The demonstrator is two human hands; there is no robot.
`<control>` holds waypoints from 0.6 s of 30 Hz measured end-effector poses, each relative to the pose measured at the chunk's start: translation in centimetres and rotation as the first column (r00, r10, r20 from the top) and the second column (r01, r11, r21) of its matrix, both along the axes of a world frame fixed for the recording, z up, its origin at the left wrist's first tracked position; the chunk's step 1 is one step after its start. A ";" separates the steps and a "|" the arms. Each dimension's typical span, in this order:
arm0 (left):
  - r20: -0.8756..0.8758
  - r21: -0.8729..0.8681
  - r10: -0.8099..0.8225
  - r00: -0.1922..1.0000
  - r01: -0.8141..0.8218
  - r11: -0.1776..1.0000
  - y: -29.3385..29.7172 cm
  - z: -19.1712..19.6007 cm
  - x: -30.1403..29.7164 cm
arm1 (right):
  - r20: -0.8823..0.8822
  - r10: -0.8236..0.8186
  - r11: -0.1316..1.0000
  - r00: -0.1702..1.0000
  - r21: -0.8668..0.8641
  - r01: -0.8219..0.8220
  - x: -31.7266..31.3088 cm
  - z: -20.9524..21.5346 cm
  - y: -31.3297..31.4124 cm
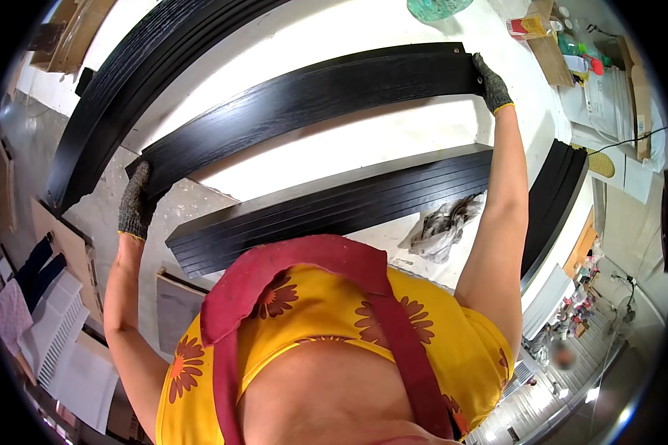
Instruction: The person wipes down several black curved furniture panels with a cloth and then stacks them together on a table.
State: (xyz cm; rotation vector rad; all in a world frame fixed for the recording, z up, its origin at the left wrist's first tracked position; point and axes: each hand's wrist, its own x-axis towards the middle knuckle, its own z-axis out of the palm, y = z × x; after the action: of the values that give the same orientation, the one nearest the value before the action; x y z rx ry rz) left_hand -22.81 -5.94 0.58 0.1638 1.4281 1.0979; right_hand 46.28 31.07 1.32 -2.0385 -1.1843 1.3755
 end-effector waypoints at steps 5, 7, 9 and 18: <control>-0.079 -0.010 0.003 0.997 -0.003 1.000 0.4 0.0 0.5 | 0.941 -0.046 0.922 0.335 0.169 -0.348 -3.7 4.0 -2.0; -0.131 -0.019 -0.006 0.991 0.004 1.000 -0.1 -0.2 0.5 | 0.965 -0.138 0.486 0.224 0.264 -0.833 -9.9 5.8 -3.7; -0.139 -0.003 -0.027 0.990 0.027 1.000 -0.3 0.2 0.6 | 0.927 0.226 0.524 0.300 0.144 -0.839 -19.1 7.2 -8.5; -0.170 0.035 -0.033 0.985 0.040 0.999 0.1 -0.5 0.3 | 0.963 0.085 0.506 0.257 0.180 -0.844 -25.4 1.3 -8.4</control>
State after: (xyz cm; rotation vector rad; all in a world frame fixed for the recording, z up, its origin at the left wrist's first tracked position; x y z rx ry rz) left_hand -22.51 -5.85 0.05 0.3164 1.5496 1.1029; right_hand 20.92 22.63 2.58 -1.6863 -2.5450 -0.3628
